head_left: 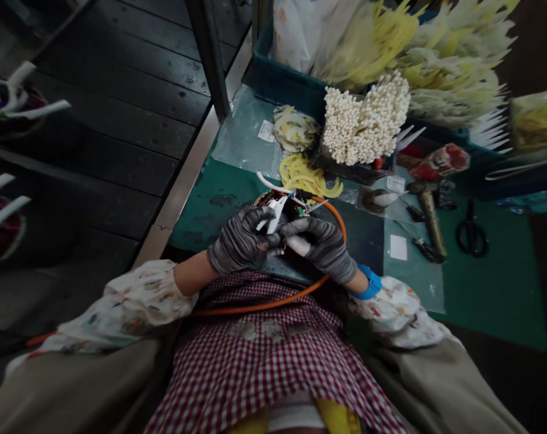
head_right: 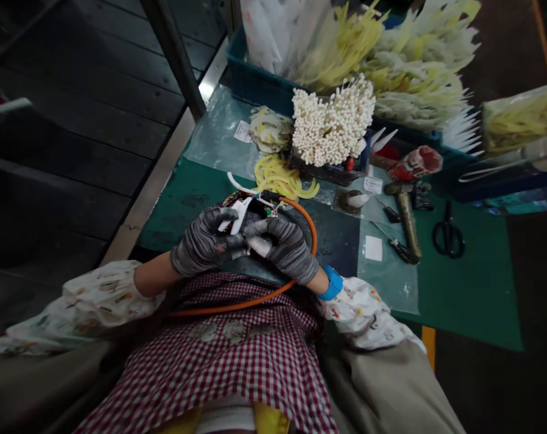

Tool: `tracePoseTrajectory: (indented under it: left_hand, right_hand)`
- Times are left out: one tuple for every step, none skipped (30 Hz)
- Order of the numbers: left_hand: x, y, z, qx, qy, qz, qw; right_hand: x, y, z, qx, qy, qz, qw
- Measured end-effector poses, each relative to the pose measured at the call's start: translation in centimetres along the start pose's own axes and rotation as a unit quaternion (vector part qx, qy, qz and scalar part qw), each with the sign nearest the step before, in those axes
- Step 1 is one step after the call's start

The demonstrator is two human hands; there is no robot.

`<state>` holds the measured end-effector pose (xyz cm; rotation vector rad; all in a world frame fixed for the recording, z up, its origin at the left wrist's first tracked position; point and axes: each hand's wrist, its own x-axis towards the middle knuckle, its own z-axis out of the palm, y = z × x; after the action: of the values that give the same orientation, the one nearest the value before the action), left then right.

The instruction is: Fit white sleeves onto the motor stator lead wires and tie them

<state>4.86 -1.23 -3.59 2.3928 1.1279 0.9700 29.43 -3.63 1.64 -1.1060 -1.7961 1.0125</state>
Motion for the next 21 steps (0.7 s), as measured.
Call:
tracePoseTrajectory:
  left_hand:
    - [0.0,0.0,0.0,-0.006,-0.002,0.008,1.0]
    - [0.0,0.1,0.1,-0.015,-0.002,0.009,1.0]
    - [0.0,0.2,0.1,-0.028,0.003,0.001,1.0]
    - [0.1,0.3,0.2,-0.043,0.012,-0.013,0.999]
    - [0.1,0.4,0.2,-0.06,0.025,-0.03,0.997]
    - [0.1,0.6,0.3,-0.077,0.04,-0.046,0.995]
    - [0.1,0.6,0.3,-0.091,0.053,-0.055,0.993]
    - [0.1,0.7,0.3,-0.102,0.062,-0.057,0.991]
    - [0.1,0.7,0.3,-0.108,0.065,-0.056,0.99]
    - [0.1,0.7,0.3,-0.111,0.067,-0.054,0.99]
    - [0.1,0.6,0.4,-0.112,0.067,-0.053,0.99]
    - [0.1,0.5,0.4,-0.114,0.069,-0.052,0.99]
    - [0.1,0.5,0.4,-0.117,0.073,-0.053,0.989]
    - [0.1,0.5,0.5,-0.12,0.077,-0.053,0.988]
    - [0.1,0.5,0.6,-0.122,0.077,-0.053,0.988]
    - [0.2,0.5,0.7,-0.121,0.073,-0.055,0.988]
    - [0.2,0.5,0.9,-0.117,0.067,-0.058,0.989]
    - [0.2,0.5,1.1,-0.108,0.061,-0.063,0.99]
    - [0.1,0.6,1.2,-0.098,0.059,-0.07,0.991]
    - [0.1,0.7,1.3,-0.087,0.059,-0.078,0.991]
    - [0.1,0.7,1.3,-0.077,0.06,-0.083,0.992]
  right_hand:
    - [-0.3,0.1,0.0,-0.003,-0.015,-0.026,1.0]
    - [-0.6,0.1,-0.1,-0.004,-0.024,-0.049,0.999]
    - [-0.8,0.1,-0.2,-0.004,-0.022,-0.059,0.998]
    - [-0.9,0.0,-0.2,-0.003,-0.009,-0.054,0.998]
    - [-0.9,-0.1,-0.3,-0.007,0.01,-0.034,0.999]
    - [-0.8,-0.2,-0.3,-0.014,0.033,-0.008,0.999]
    - [-0.6,-0.4,-0.4,-0.025,0.053,0.013,0.998]
    - [-0.4,-0.6,-0.4,-0.036,0.068,0.026,0.997]
    - [-0.2,-0.7,-0.3,-0.044,0.074,0.031,0.996]
    - [0.0,-0.8,-0.3,-0.049,0.074,0.033,0.995]
    - [0.1,-0.8,-0.2,-0.05,0.073,0.036,0.995]
    - [0.1,-0.8,-0.1,-0.05,0.073,0.039,0.995]
    - [0.2,-0.8,0.0,-0.05,0.073,0.042,0.995]
    - [0.1,-0.8,0.1,-0.05,0.075,0.045,0.995]
    - [0.1,-0.9,0.2,-0.05,0.077,0.046,0.995]
    - [0.0,-0.9,0.3,-0.049,0.079,0.047,0.995]
    - [-0.1,-0.9,0.3,-0.046,0.08,0.046,0.995]
    - [-0.2,-0.8,0.3,-0.041,0.079,0.044,0.995]
    - [-0.3,-0.7,0.4,-0.035,0.073,0.039,0.996]
    - [-0.5,-0.6,0.4,-0.03,0.062,0.027,0.997]
    - [-0.7,-0.3,0.4,-0.025,0.041,0.012,0.999]
